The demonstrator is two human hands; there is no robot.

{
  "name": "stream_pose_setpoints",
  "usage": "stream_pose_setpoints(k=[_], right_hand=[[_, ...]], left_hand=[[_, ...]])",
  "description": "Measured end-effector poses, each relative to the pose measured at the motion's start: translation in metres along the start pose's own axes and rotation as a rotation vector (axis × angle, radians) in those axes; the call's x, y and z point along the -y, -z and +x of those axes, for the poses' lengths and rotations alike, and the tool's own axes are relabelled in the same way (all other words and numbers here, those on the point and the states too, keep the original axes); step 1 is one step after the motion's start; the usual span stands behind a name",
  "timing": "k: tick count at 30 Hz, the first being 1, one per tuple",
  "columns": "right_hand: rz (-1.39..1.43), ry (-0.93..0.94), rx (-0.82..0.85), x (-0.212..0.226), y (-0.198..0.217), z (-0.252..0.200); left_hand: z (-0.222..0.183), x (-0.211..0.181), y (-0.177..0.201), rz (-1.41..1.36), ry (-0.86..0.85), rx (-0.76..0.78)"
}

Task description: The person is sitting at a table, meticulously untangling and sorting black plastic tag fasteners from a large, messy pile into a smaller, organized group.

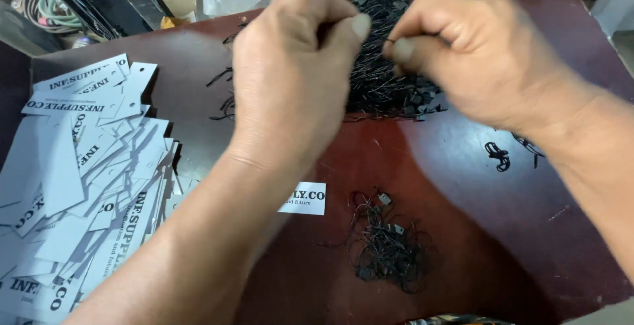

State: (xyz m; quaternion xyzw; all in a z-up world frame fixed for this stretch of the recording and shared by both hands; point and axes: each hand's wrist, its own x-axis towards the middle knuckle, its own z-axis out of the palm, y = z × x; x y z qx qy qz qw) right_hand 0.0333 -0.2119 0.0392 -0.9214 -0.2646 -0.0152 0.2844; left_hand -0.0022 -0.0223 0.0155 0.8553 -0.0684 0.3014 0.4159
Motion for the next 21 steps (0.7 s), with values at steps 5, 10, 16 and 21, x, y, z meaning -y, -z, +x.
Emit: stream_pose_setpoints(k=[5,10,16,21], right_hand=[[0.369,0.054,0.035,-0.006,0.015,-0.004],[0.709,-0.053,0.179,-0.03,0.024,-0.006],[0.365,-0.23,0.117,-0.042,0.026,-0.008],[0.111,-0.164,-0.048,-0.051,0.017,-0.007]], left_hand=[[-0.006,-0.003,0.01,-0.04,-0.018,0.004],[-0.002,0.025,0.02,0.091,0.138,-0.04],[-0.009,0.045,0.043,0.156,0.486,-0.016],[-0.015,0.052,0.037,0.191,0.528,0.08]])
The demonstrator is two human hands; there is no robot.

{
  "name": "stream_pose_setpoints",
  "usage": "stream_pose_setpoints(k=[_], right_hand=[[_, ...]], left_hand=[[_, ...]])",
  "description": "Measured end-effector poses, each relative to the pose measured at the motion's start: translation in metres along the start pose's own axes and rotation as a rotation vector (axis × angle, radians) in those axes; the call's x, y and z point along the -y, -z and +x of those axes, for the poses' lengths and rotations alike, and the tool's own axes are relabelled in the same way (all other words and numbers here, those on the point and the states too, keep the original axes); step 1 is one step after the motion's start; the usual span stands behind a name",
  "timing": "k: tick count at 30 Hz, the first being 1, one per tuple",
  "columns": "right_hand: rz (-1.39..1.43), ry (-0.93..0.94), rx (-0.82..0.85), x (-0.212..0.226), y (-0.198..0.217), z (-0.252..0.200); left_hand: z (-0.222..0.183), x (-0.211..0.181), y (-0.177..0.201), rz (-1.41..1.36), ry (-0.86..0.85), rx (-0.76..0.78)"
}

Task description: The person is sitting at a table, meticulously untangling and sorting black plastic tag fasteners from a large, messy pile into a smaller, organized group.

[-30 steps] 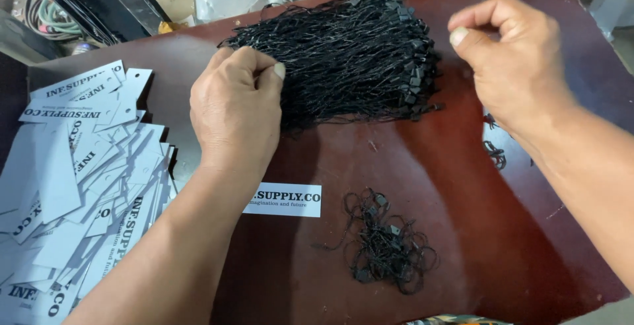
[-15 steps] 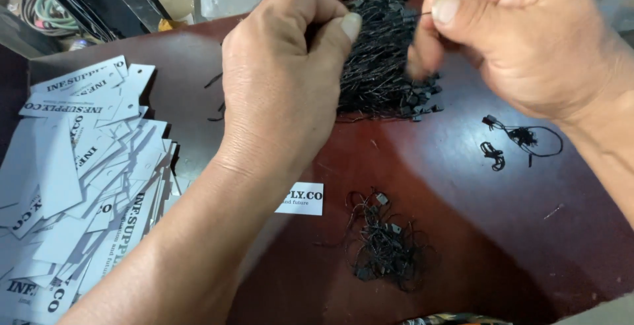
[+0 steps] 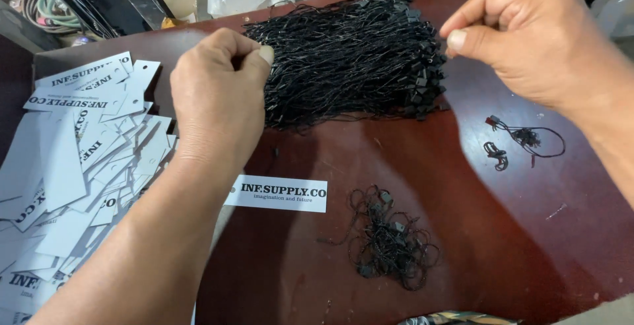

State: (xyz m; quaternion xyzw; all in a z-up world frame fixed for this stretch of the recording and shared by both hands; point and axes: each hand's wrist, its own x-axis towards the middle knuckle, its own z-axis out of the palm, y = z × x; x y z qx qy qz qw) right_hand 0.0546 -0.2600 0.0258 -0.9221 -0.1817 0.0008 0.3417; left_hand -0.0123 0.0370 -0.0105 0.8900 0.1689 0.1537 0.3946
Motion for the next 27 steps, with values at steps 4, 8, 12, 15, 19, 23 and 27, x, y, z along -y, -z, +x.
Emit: stream_pose_setpoints(k=[4,8,12,15,19,23,27], right_hand=[[-0.223,-0.075,-0.104,-0.006,-0.009,0.0],[-0.223,0.105,-0.197,-0.031,-0.02,0.007],[-0.22,0.36,-0.257,-0.046,-0.025,0.013],[-0.161,0.438,-0.234,-0.052,-0.03,0.014],[-0.139,0.443,-0.225,-0.057,-0.026,0.011],[-0.024,0.234,-0.316,-0.079,0.0,0.003],[0.193,0.104,-0.344,-0.126,0.025,-0.013]], left_hand=[[0.001,0.011,-0.011,0.022,-0.055,-0.022],[0.002,0.018,-0.016,0.05,-0.106,-0.071],[0.006,0.03,-0.023,0.146,-0.254,-0.137],[0.008,0.037,-0.029,0.176,-0.335,-0.171],[0.004,0.036,-0.025,0.193,-0.294,-0.113],[-0.017,0.037,-0.005,0.178,-0.287,-0.093],[-0.038,0.042,0.005,0.133,-0.227,-0.106]])
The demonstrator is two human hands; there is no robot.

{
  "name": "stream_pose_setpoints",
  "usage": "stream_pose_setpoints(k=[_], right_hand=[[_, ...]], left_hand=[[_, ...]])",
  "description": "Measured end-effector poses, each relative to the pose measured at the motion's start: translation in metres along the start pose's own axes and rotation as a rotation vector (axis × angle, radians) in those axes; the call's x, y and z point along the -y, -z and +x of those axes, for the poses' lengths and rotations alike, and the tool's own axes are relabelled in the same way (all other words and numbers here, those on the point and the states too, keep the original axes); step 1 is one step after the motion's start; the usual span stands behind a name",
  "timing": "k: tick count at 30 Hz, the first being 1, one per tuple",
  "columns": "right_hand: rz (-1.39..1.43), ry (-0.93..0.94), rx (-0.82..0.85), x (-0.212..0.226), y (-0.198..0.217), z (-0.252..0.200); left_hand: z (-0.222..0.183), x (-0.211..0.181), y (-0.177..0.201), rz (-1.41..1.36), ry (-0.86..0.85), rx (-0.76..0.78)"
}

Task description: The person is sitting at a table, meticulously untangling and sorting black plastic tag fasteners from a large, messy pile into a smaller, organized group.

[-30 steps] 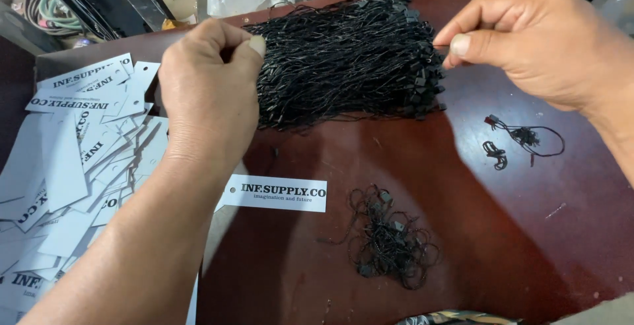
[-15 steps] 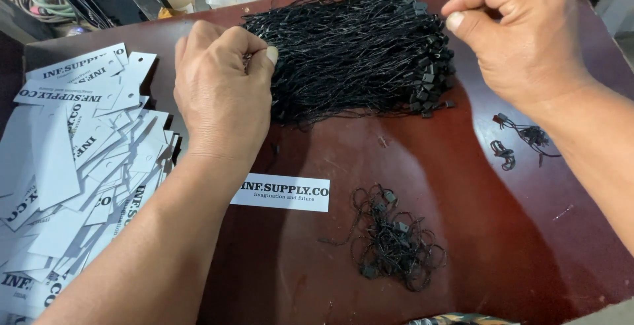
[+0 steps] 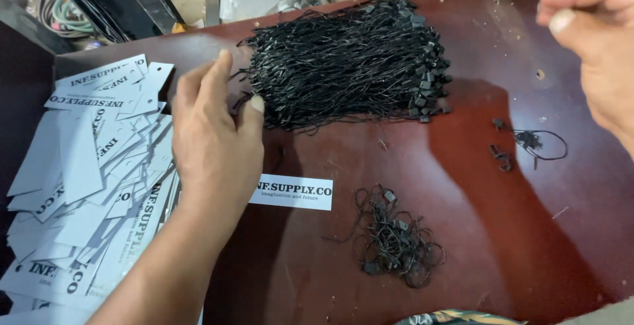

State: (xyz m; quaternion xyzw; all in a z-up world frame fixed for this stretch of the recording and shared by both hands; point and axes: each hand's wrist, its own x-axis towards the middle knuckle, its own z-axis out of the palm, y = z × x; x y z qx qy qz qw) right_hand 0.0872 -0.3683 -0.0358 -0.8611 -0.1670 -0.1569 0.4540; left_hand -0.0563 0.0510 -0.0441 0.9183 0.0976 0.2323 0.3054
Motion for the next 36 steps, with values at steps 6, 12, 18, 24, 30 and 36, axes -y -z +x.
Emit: stream_pose_setpoints(k=[6,12,18,24,30,36], right_hand=[[-0.173,-0.189,0.077,0.116,-0.027,-0.064],[-0.106,0.196,0.452,0.129,-0.063,-0.127],[-0.404,0.533,0.422,0.127,-0.086,-0.131],[-0.367,0.429,0.41,0.126,-0.084,-0.141],[-0.405,0.505,0.44,0.132,-0.087,-0.143],[-0.345,0.441,0.405,0.128,-0.087,-0.15]], left_hand=[[-0.037,-0.011,-0.005,-0.092,-0.093,-0.005],[-0.097,-0.052,0.0,-0.153,-0.308,0.075],[-0.121,-0.057,-0.014,-0.165,-0.325,0.115],[-0.121,-0.059,-0.014,-0.138,-0.383,0.135],[-0.123,-0.066,-0.022,-0.026,-0.498,0.088],[-0.127,-0.063,-0.027,-0.033,-0.385,0.141]])
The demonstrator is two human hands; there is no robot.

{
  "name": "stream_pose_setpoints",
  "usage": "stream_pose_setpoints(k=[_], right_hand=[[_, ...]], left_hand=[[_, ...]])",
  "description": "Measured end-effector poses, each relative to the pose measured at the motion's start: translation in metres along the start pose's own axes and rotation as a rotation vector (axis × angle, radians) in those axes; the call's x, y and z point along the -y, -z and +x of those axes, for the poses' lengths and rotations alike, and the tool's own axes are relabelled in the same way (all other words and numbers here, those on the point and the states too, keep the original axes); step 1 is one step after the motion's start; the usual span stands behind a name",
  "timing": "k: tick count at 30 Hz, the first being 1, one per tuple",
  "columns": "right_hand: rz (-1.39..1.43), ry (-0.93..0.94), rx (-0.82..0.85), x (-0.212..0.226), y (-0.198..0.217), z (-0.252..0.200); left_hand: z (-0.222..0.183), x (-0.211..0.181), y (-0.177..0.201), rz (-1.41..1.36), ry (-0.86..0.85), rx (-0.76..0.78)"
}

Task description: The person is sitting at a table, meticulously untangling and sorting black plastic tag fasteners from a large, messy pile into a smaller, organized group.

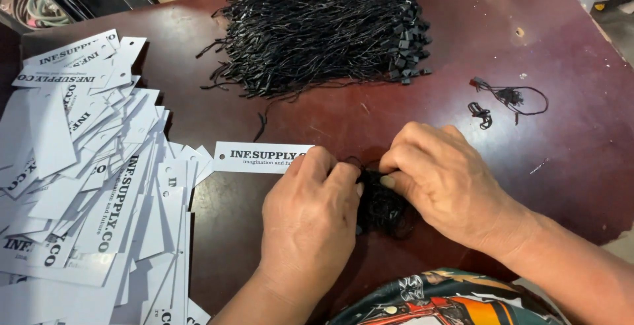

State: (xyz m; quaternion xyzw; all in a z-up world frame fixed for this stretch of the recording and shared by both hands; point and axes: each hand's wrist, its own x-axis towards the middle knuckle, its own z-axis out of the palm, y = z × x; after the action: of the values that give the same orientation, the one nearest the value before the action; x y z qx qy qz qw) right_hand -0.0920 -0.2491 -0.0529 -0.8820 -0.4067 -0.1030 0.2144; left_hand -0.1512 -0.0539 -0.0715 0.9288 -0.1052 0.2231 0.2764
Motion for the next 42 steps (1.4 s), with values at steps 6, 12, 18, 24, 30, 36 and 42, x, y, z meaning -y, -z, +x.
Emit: stream_pose_setpoints(k=[6,12,18,24,30,36,42], right_hand=[[0.06,-0.028,-0.028,-0.002,-0.001,-0.003],[0.133,-0.07,-0.055,-0.004,0.0,-0.009],[0.276,-0.212,-0.048,0.001,0.02,0.01],[0.252,-0.523,-0.019,0.006,0.039,0.032],[0.276,-0.588,-0.04,0.01,0.047,0.043],[0.317,-0.339,-0.1,0.007,0.046,0.037],[0.32,-0.361,-0.088,0.011,0.051,0.042]], left_hand=[[0.001,-0.001,0.003,-0.035,0.018,0.011],[0.001,0.001,0.001,-0.043,0.024,0.033],[0.017,-0.013,0.02,-0.186,0.097,-0.024],[0.047,-0.026,0.013,-0.525,0.217,0.061],[0.069,-0.032,0.02,-0.689,0.504,0.233],[0.063,-0.025,0.019,-0.662,0.49,0.186],[0.068,-0.027,0.029,-0.977,0.529,0.239]])
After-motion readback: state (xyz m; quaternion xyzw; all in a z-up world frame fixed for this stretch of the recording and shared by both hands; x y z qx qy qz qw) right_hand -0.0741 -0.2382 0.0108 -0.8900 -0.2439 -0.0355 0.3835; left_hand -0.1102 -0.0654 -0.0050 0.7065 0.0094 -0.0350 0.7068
